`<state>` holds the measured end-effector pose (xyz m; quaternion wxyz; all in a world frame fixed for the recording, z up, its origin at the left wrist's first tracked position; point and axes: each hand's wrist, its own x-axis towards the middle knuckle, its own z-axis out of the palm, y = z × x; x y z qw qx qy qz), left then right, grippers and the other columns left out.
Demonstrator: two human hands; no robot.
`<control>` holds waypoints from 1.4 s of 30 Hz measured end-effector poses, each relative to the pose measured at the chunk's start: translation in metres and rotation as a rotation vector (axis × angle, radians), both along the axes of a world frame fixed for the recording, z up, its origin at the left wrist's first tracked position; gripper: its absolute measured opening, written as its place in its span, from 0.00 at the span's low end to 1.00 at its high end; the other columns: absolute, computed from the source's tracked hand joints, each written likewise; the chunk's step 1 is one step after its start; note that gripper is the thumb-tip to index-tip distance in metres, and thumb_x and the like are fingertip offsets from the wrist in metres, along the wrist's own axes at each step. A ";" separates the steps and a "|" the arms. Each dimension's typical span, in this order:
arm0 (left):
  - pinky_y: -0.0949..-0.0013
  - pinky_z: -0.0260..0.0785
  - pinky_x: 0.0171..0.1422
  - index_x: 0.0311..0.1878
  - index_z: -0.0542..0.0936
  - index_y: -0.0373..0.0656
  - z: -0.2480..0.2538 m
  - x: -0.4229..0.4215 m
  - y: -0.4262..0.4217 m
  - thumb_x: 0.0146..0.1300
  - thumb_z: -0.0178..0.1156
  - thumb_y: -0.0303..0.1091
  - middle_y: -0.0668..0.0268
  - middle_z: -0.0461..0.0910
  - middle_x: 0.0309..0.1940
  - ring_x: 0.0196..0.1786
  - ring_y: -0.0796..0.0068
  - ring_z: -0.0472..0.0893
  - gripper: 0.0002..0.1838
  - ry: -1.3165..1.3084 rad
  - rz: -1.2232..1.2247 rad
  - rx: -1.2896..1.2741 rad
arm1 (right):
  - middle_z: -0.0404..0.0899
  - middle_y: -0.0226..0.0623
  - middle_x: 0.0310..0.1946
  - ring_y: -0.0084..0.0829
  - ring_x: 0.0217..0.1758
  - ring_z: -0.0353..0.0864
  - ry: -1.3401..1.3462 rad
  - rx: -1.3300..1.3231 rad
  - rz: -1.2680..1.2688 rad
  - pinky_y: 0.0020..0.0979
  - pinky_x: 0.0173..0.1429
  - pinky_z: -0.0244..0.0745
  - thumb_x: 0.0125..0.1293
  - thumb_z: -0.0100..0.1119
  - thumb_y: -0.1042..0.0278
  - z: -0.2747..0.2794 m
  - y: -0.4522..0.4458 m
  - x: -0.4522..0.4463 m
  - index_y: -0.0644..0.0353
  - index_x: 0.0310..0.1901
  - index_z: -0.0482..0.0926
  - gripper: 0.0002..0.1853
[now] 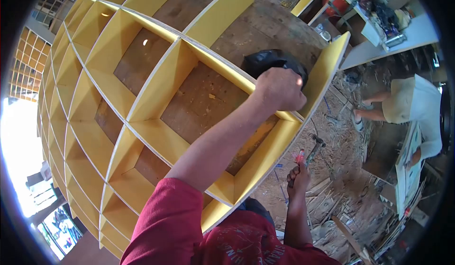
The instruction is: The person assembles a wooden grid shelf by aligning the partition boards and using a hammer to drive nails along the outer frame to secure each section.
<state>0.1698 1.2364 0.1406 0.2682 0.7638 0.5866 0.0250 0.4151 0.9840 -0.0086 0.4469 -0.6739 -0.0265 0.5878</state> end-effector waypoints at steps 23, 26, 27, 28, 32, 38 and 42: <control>0.51 0.83 0.50 0.32 0.90 0.38 0.010 -0.041 0.023 0.54 0.72 0.47 0.48 0.89 0.34 0.42 0.46 0.90 0.19 0.141 -0.504 -0.146 | 0.65 0.22 0.19 0.21 0.15 0.66 0.021 -0.166 0.033 0.29 0.18 0.64 0.83 0.55 0.57 -0.022 0.032 -0.004 0.54 0.45 0.75 0.10; 0.49 0.83 0.50 0.32 0.90 0.38 0.005 -0.033 0.037 0.49 0.68 0.37 0.46 0.89 0.33 0.42 0.45 0.89 0.12 0.218 -0.519 -0.345 | 0.64 0.23 0.20 0.20 0.15 0.65 -0.012 -0.145 0.012 0.29 0.18 0.64 0.84 0.55 0.56 -0.031 0.025 0.010 0.56 0.49 0.75 0.11; 0.49 0.83 0.50 0.32 0.91 0.38 0.003 -0.032 0.039 0.49 0.67 0.36 0.46 0.88 0.33 0.42 0.44 0.89 0.12 0.206 -0.530 -0.372 | 0.64 0.22 0.20 0.20 0.15 0.65 -0.013 -0.145 -0.005 0.29 0.18 0.64 0.84 0.55 0.56 -0.031 0.024 0.012 0.56 0.49 0.75 0.12; 0.48 0.83 0.50 0.32 0.90 0.38 0.002 -0.033 0.041 0.48 0.67 0.35 0.46 0.88 0.33 0.42 0.44 0.89 0.12 0.188 -0.518 -0.370 | 0.64 0.22 0.20 0.20 0.15 0.65 -0.019 -0.145 -0.006 0.29 0.18 0.64 0.84 0.55 0.56 -0.034 0.025 0.015 0.56 0.49 0.75 0.12; 0.47 0.82 0.50 0.31 0.90 0.37 0.001 -0.032 0.041 0.46 0.65 0.34 0.46 0.88 0.32 0.41 0.43 0.89 0.12 0.145 -0.497 -0.389 | 0.63 0.22 0.19 0.20 0.15 0.65 -0.012 -0.130 -0.016 0.28 0.18 0.65 0.85 0.55 0.55 -0.036 0.028 0.012 0.56 0.49 0.75 0.13; 0.45 0.82 0.50 0.32 0.90 0.36 -0.003 -0.032 0.040 0.46 0.67 0.36 0.45 0.87 0.31 0.41 0.41 0.88 0.14 0.179 -0.521 -0.377 | 0.64 0.23 0.20 0.20 0.16 0.66 0.081 -0.065 0.007 0.29 0.18 0.65 0.85 0.54 0.53 -0.016 0.031 0.000 0.57 0.49 0.75 0.15; 0.45 0.81 0.49 0.34 0.90 0.38 0.001 -0.029 0.039 0.45 0.68 0.37 0.46 0.87 0.32 0.41 0.39 0.87 0.15 0.195 -0.527 -0.358 | 0.65 0.23 0.20 0.20 0.16 0.67 0.101 0.001 -0.047 0.29 0.18 0.66 0.86 0.53 0.50 0.002 0.016 -0.013 0.57 0.47 0.74 0.17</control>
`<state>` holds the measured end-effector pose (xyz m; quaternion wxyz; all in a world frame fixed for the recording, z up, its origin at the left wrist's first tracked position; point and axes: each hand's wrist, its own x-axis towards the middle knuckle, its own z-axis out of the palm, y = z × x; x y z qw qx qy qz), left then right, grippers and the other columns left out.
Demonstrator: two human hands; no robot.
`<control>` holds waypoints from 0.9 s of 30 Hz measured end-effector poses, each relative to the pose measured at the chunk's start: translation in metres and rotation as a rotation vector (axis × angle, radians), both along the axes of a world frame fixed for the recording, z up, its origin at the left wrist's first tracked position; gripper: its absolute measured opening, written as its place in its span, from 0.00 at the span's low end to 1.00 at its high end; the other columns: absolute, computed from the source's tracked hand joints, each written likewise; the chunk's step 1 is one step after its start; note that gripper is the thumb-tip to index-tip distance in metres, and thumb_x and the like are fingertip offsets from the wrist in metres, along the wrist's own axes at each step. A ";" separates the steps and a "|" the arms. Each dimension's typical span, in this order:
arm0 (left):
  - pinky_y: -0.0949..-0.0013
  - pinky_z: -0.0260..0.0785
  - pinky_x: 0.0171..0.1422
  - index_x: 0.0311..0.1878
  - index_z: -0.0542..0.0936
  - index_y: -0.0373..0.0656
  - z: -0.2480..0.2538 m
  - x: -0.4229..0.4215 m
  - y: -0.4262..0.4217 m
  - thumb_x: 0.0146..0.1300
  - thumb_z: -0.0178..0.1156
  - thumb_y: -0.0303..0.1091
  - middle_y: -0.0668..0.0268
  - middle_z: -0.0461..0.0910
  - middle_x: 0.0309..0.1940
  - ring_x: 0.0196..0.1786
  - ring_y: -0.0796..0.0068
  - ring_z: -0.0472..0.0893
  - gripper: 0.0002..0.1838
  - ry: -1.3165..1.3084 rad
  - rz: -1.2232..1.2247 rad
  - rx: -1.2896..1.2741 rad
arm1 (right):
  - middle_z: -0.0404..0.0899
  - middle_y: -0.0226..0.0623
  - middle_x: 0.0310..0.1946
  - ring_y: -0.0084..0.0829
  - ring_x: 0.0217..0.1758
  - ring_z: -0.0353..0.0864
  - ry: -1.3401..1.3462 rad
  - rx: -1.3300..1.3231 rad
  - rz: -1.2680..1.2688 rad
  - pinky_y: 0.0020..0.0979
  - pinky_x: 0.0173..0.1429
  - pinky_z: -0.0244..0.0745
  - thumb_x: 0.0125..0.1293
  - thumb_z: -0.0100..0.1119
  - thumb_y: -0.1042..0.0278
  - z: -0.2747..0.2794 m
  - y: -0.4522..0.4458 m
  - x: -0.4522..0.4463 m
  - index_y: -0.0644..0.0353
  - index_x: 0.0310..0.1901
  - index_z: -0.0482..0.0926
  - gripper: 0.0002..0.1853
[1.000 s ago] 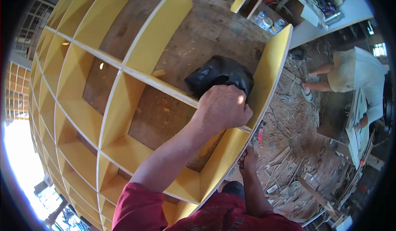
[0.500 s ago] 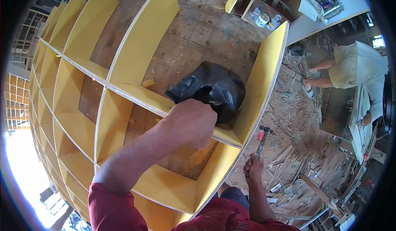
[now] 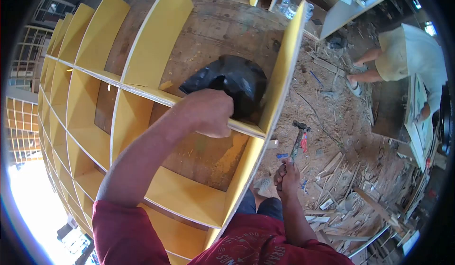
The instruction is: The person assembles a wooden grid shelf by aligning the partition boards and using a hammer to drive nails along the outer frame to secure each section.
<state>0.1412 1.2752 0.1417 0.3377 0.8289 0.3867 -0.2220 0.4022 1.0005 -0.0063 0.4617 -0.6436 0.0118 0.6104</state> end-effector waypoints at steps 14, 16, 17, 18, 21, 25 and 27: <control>0.56 0.80 0.49 0.46 0.92 0.36 0.004 0.022 -0.011 0.46 0.69 0.37 0.46 0.89 0.35 0.38 0.49 0.88 0.22 0.099 0.013 0.027 | 0.70 0.30 0.23 0.23 0.15 0.72 0.056 0.188 -0.053 0.28 0.18 0.73 0.89 0.43 0.48 0.036 -0.063 -0.064 0.61 0.46 0.70 0.21; 0.57 0.80 0.49 0.46 0.91 0.36 0.006 0.023 -0.012 0.46 0.70 0.37 0.46 0.89 0.34 0.37 0.51 0.88 0.22 0.136 0.033 0.010 | 0.69 0.29 0.22 0.24 0.17 0.72 -0.035 0.154 -0.222 0.29 0.19 0.75 0.90 0.41 0.49 0.031 -0.065 -0.046 0.60 0.44 0.69 0.22; 0.57 0.80 0.48 0.46 0.91 0.35 0.005 0.021 -0.013 0.46 0.70 0.37 0.45 0.89 0.33 0.36 0.52 0.88 0.23 0.125 0.030 0.024 | 0.69 0.30 0.21 0.24 0.17 0.73 -0.041 0.161 -0.331 0.29 0.19 0.75 0.90 0.41 0.49 0.031 -0.058 -0.044 0.60 0.43 0.69 0.22; 0.58 0.80 0.48 0.46 0.91 0.35 0.003 0.019 -0.014 0.46 0.70 0.37 0.45 0.89 0.33 0.36 0.52 0.88 0.23 0.112 0.028 0.034 | 0.69 0.30 0.21 0.25 0.17 0.73 -0.049 0.163 -0.440 0.30 0.19 0.75 0.90 0.41 0.49 0.033 -0.052 -0.044 0.60 0.42 0.69 0.22; 0.58 0.81 0.47 0.48 0.91 0.35 0.004 0.023 -0.014 0.45 0.71 0.37 0.43 0.89 0.33 0.34 0.53 0.88 0.25 0.130 0.022 0.044 | 0.68 0.28 0.20 0.24 0.17 0.72 -0.146 0.196 -0.193 0.31 0.19 0.73 0.89 0.42 0.49 0.016 -0.058 -0.081 0.56 0.38 0.69 0.22; 0.60 0.82 0.47 0.50 0.92 0.36 0.001 0.018 -0.015 0.45 0.72 0.36 0.43 0.89 0.34 0.33 0.54 0.89 0.26 0.103 0.085 0.037 | 0.69 0.26 0.20 0.23 0.16 0.71 -0.167 0.172 0.142 0.30 0.17 0.70 0.89 0.44 0.50 0.042 -0.058 -0.081 0.54 0.36 0.69 0.21; 0.60 0.82 0.47 0.51 0.91 0.36 0.006 0.021 -0.016 0.45 0.72 0.35 0.42 0.89 0.34 0.34 0.55 0.89 0.26 0.112 0.089 0.043 | 0.70 0.27 0.20 0.23 0.16 0.71 -0.152 0.160 -0.112 0.30 0.16 0.69 0.89 0.45 0.52 0.046 -0.053 -0.049 0.55 0.38 0.71 0.20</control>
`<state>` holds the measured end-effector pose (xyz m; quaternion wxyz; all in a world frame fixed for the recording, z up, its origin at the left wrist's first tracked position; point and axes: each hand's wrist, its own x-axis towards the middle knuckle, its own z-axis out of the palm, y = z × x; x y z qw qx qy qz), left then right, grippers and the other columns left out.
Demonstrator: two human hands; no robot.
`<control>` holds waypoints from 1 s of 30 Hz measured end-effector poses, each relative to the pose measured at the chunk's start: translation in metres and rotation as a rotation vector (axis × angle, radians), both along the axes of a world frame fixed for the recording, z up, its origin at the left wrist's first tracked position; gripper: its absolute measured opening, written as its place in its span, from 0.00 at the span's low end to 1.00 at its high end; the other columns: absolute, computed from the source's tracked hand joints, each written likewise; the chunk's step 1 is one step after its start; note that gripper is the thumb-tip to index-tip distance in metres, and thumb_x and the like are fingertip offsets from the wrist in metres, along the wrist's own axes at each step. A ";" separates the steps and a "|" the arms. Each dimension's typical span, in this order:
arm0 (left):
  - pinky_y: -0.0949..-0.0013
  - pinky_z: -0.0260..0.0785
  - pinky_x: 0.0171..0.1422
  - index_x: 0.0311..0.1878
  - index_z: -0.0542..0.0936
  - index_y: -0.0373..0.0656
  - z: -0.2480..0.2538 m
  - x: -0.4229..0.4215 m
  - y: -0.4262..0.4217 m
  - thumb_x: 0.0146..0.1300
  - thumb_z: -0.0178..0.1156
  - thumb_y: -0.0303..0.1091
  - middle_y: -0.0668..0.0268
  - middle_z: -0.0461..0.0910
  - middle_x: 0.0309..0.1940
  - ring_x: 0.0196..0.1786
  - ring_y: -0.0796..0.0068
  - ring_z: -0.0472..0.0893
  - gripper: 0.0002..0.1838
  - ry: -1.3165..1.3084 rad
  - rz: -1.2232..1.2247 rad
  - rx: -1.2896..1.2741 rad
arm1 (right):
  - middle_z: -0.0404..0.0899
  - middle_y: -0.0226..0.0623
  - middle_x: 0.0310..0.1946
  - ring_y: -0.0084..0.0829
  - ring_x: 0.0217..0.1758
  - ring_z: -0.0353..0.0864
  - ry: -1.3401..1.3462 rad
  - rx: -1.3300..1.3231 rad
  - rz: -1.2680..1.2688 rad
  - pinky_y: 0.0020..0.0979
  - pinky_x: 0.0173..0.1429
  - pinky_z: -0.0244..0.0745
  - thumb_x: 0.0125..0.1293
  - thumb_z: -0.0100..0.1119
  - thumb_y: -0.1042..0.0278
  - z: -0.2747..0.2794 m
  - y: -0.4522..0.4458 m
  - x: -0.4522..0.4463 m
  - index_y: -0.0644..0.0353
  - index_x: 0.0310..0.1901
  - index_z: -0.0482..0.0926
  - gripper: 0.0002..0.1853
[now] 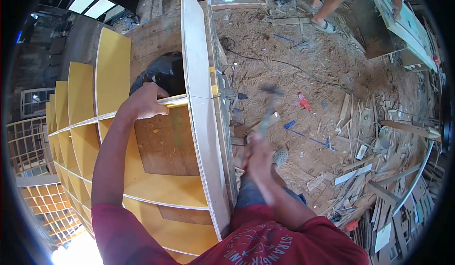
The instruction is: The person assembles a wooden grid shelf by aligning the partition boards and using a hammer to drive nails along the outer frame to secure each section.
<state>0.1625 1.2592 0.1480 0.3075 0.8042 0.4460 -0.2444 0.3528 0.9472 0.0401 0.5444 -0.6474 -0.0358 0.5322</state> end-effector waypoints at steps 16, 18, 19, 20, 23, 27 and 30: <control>0.60 0.81 0.51 0.49 0.91 0.35 0.008 0.013 -0.003 0.45 0.72 0.36 0.44 0.90 0.39 0.39 0.51 0.90 0.26 0.083 0.017 -0.020 | 0.69 0.25 0.20 0.22 0.13 0.67 0.136 0.113 -0.465 0.30 0.16 0.64 0.86 0.50 0.44 -0.050 -0.003 0.061 0.56 0.44 0.75 0.22; 0.60 0.81 0.51 0.49 0.91 0.35 0.000 0.004 -0.002 0.45 0.72 0.36 0.43 0.90 0.38 0.39 0.51 0.90 0.25 0.022 -0.005 0.006 | 0.68 0.26 0.20 0.23 0.13 0.68 0.183 0.099 -0.312 0.31 0.16 0.64 0.86 0.49 0.43 -0.069 -0.006 0.003 0.56 0.45 0.76 0.22; 0.60 0.81 0.51 0.49 0.91 0.35 -0.003 0.002 -0.001 0.45 0.72 0.36 0.43 0.90 0.38 0.39 0.51 0.90 0.25 -0.006 -0.016 0.020 | 0.68 0.26 0.19 0.24 0.13 0.68 0.187 0.082 -0.115 0.31 0.16 0.64 0.86 0.48 0.43 -0.060 -0.008 -0.015 0.56 0.46 0.76 0.23; 0.60 0.81 0.51 0.49 0.91 0.36 -0.005 0.002 -0.001 0.45 0.71 0.35 0.43 0.90 0.38 0.39 0.51 0.90 0.25 -0.012 -0.013 0.026 | 0.68 0.26 0.19 0.24 0.13 0.68 0.148 0.049 0.117 0.31 0.16 0.65 0.86 0.48 0.42 -0.040 -0.006 -0.023 0.56 0.46 0.77 0.23; 0.60 0.81 0.51 0.50 0.91 0.36 -0.005 -0.003 0.000 0.45 0.71 0.35 0.43 0.90 0.38 0.39 0.52 0.90 0.26 -0.001 -0.022 0.024 | 0.67 0.26 0.19 0.26 0.13 0.68 -0.036 0.082 0.190 0.32 0.16 0.65 0.87 0.46 0.41 -0.018 -0.006 -0.003 0.56 0.48 0.77 0.24; 0.60 0.82 0.51 0.51 0.91 0.37 0.002 0.005 -0.003 0.45 0.72 0.35 0.43 0.90 0.39 0.39 0.51 0.90 0.26 0.055 0.024 -0.013 | 0.68 0.28 0.18 0.25 0.14 0.69 0.227 0.237 -0.528 0.32 0.17 0.67 0.87 0.45 0.42 -0.047 0.002 0.047 0.58 0.48 0.78 0.24; 0.60 0.82 0.51 0.51 0.91 0.37 -0.003 0.001 0.001 0.45 0.72 0.36 0.43 0.90 0.39 0.40 0.51 0.90 0.26 0.017 -0.007 0.008 | 0.69 0.28 0.19 0.24 0.14 0.69 0.312 0.182 -0.302 0.31 0.17 0.68 0.87 0.46 0.41 -0.079 -0.015 -0.009 0.58 0.47 0.77 0.25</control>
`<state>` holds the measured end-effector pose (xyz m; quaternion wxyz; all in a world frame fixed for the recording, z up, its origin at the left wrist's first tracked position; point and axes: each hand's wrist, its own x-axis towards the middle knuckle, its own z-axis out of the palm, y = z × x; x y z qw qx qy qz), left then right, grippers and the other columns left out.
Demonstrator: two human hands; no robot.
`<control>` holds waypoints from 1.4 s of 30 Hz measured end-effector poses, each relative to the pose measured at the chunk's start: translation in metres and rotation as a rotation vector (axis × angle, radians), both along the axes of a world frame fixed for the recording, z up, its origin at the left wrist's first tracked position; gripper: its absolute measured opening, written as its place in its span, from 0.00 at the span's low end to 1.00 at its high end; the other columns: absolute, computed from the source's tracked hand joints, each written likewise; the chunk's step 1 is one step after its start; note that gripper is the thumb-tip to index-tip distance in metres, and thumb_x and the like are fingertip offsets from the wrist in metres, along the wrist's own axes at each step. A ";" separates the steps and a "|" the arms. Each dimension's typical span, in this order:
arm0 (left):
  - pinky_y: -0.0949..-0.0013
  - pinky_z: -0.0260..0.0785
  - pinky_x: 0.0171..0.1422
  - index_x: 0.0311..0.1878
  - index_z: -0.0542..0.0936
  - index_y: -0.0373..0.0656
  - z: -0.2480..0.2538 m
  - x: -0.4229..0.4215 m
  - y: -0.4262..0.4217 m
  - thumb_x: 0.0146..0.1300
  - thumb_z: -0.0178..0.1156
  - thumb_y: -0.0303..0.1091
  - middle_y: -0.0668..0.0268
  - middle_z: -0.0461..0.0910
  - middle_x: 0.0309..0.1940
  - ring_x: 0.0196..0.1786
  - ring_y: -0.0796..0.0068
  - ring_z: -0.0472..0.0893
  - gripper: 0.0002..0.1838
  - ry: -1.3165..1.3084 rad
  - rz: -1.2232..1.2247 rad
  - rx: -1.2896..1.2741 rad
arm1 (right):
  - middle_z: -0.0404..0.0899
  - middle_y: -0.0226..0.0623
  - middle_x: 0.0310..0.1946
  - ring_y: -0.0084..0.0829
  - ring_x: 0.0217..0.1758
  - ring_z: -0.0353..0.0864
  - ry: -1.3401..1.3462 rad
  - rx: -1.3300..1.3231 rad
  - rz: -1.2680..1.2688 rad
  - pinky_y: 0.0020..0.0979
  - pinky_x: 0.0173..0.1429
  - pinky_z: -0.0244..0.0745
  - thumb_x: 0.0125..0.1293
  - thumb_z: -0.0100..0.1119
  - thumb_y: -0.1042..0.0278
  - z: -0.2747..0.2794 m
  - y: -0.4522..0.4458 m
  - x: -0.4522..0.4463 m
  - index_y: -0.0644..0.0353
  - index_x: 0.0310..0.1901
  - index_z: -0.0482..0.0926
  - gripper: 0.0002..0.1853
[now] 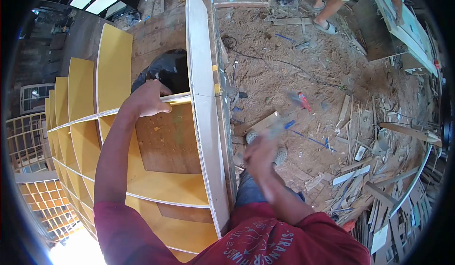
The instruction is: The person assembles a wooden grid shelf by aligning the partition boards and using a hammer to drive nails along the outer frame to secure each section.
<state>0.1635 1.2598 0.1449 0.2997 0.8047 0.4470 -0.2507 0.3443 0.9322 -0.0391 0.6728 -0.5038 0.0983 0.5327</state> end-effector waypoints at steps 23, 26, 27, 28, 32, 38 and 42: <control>0.58 0.82 0.54 0.49 0.91 0.33 0.001 -0.001 0.000 0.44 0.73 0.37 0.42 0.90 0.42 0.45 0.50 0.90 0.27 0.022 0.048 -0.028 | 0.73 0.26 0.20 0.23 0.17 0.73 -0.210 -0.520 -0.172 0.29 0.21 0.71 0.87 0.47 0.44 0.016 0.026 0.029 0.61 0.48 0.78 0.24; 0.57 0.82 0.55 0.48 0.91 0.35 -0.001 -0.006 0.000 0.45 0.73 0.37 0.44 0.90 0.41 0.46 0.50 0.90 0.25 -0.030 0.010 0.013 | 0.71 0.23 0.20 0.22 0.18 0.72 0.278 -0.630 0.380 0.27 0.21 0.68 0.86 0.49 0.46 0.047 0.056 0.007 0.60 0.48 0.78 0.22; 0.57 0.82 0.55 0.49 0.91 0.35 -0.001 -0.007 0.000 0.45 0.72 0.37 0.44 0.90 0.41 0.46 0.50 0.90 0.25 -0.017 -0.016 0.004 | 0.69 0.22 0.20 0.21 0.16 0.69 0.023 -0.359 0.556 0.27 0.20 0.67 0.86 0.50 0.47 0.048 0.021 -0.009 0.58 0.47 0.77 0.21; 0.56 0.82 0.56 0.49 0.91 0.36 -0.002 -0.007 0.003 0.46 0.72 0.37 0.44 0.90 0.41 0.46 0.50 0.90 0.25 -0.007 -0.042 0.000 | 0.68 0.22 0.19 0.20 0.15 0.67 -0.235 -0.073 0.715 0.27 0.18 0.65 0.86 0.51 0.47 0.049 0.005 -0.021 0.57 0.45 0.77 0.19; 0.55 0.81 0.56 0.49 0.91 0.38 0.002 -0.006 0.001 0.47 0.72 0.38 0.44 0.90 0.41 0.46 0.48 0.90 0.24 0.003 -0.035 -0.001 | 0.71 0.22 0.20 0.20 0.20 0.72 -0.074 -0.249 0.120 0.27 0.22 0.66 0.87 0.48 0.46 0.058 0.015 0.033 0.55 0.50 0.81 0.20; 0.55 0.82 0.55 0.50 0.92 0.37 0.004 -0.009 -0.001 0.47 0.72 0.37 0.44 0.90 0.41 0.45 0.49 0.90 0.24 -0.036 0.001 -0.007 | 0.66 0.22 0.19 0.19 0.15 0.66 -0.469 -0.244 0.885 0.26 0.18 0.62 0.87 0.49 0.48 0.031 0.010 -0.027 0.57 0.49 0.79 0.19; 0.56 0.82 0.56 0.51 0.92 0.38 0.007 -0.008 0.001 0.47 0.72 0.36 0.44 0.91 0.42 0.45 0.49 0.90 0.25 -0.023 0.019 -0.021 | 0.62 0.21 0.20 0.19 0.15 0.61 -0.124 -0.127 0.490 0.26 0.18 0.58 0.86 0.51 0.48 0.080 0.031 0.026 0.56 0.45 0.75 0.18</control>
